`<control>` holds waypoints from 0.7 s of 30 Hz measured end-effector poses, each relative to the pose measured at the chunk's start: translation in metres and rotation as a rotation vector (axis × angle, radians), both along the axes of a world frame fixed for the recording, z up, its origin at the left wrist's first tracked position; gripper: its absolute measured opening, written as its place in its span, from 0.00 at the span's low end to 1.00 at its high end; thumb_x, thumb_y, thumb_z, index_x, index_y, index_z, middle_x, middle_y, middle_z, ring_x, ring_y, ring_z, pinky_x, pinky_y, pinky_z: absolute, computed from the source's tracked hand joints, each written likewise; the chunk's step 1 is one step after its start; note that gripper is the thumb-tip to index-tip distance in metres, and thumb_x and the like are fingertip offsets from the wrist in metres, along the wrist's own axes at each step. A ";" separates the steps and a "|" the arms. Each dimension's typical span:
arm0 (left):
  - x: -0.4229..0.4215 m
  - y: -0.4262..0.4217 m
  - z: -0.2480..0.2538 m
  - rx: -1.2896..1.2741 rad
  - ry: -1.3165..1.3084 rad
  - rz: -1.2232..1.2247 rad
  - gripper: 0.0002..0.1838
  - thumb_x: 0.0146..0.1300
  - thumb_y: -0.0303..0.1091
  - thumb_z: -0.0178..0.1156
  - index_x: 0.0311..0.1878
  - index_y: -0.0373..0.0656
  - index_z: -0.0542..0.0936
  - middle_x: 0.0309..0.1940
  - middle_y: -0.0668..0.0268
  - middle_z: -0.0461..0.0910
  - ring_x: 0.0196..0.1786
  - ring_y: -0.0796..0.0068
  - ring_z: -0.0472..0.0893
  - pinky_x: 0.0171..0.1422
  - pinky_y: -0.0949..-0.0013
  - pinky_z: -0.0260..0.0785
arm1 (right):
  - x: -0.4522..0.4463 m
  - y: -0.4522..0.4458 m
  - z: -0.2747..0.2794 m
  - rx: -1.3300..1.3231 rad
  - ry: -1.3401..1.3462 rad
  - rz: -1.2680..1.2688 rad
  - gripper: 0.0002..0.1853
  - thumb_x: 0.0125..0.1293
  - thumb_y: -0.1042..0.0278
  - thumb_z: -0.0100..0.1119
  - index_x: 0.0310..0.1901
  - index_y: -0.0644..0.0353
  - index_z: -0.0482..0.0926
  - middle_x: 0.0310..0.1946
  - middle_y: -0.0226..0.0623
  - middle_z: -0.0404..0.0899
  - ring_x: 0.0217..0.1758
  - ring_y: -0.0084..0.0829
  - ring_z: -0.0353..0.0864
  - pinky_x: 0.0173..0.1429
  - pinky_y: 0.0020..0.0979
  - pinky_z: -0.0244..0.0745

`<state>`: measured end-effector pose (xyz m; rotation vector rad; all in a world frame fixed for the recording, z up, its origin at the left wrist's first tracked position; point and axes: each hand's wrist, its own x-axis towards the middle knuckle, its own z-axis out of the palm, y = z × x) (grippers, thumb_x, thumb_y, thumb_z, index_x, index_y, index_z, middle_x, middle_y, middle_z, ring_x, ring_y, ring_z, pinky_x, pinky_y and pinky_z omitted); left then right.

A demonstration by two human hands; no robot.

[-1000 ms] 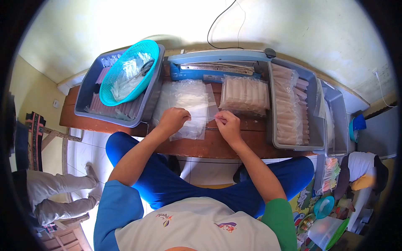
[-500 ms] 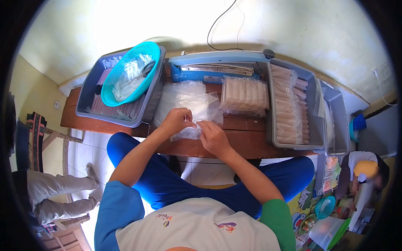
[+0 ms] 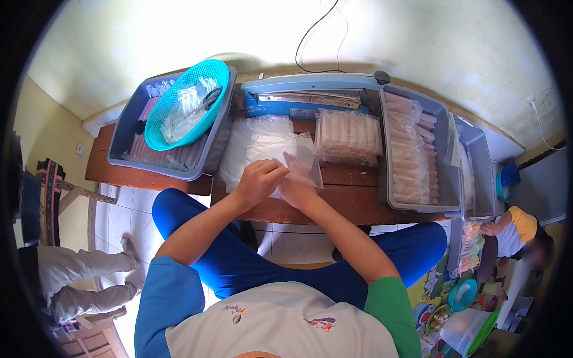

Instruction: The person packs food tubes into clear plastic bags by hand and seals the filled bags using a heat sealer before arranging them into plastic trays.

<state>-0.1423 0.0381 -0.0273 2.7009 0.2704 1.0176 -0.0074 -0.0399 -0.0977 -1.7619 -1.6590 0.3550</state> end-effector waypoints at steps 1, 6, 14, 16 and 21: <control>0.000 -0.001 0.001 0.063 -0.043 -0.033 0.10 0.50 0.26 0.63 0.38 0.44 0.83 0.23 0.67 0.73 0.27 0.67 0.77 0.33 0.64 0.69 | 0.002 0.009 -0.004 -0.034 -0.227 0.029 0.26 0.65 0.67 0.51 0.66 0.57 0.68 0.67 0.59 0.62 0.69 0.55 0.63 0.71 0.47 0.59; -0.004 -0.005 0.012 0.104 -0.053 -0.049 0.12 0.49 0.26 0.62 0.40 0.44 0.82 0.23 0.67 0.72 0.27 0.67 0.76 0.32 0.64 0.68 | 0.002 0.015 0.022 -0.150 -0.279 -0.133 0.34 0.67 0.58 0.46 0.75 0.50 0.55 0.75 0.59 0.47 0.77 0.57 0.49 0.76 0.50 0.47; -0.001 0.001 -0.016 -0.126 0.170 0.072 0.13 0.53 0.25 0.60 0.44 0.45 0.81 0.29 0.62 0.79 0.32 0.60 0.81 0.35 0.59 0.73 | 0.010 0.009 -0.006 -0.135 -0.244 -0.035 0.38 0.62 0.67 0.56 0.73 0.63 0.55 0.72 0.62 0.50 0.75 0.58 0.51 0.76 0.48 0.50; 0.000 -0.004 -0.018 -0.230 0.291 0.108 0.15 0.54 0.26 0.60 0.47 0.46 0.79 0.33 0.61 0.81 0.34 0.57 0.82 0.38 0.58 0.74 | 0.007 0.000 -0.005 -0.112 -0.236 -0.027 0.35 0.63 0.69 0.55 0.71 0.64 0.58 0.71 0.62 0.53 0.74 0.57 0.54 0.74 0.46 0.55; 0.001 -0.009 -0.013 -0.264 0.302 0.084 0.17 0.57 0.31 0.63 0.51 0.47 0.78 0.33 0.61 0.81 0.36 0.58 0.82 0.39 0.60 0.74 | 0.009 -0.027 0.025 -0.208 -0.030 0.048 0.22 0.64 0.67 0.56 0.57 0.68 0.72 0.59 0.62 0.68 0.61 0.57 0.71 0.63 0.48 0.69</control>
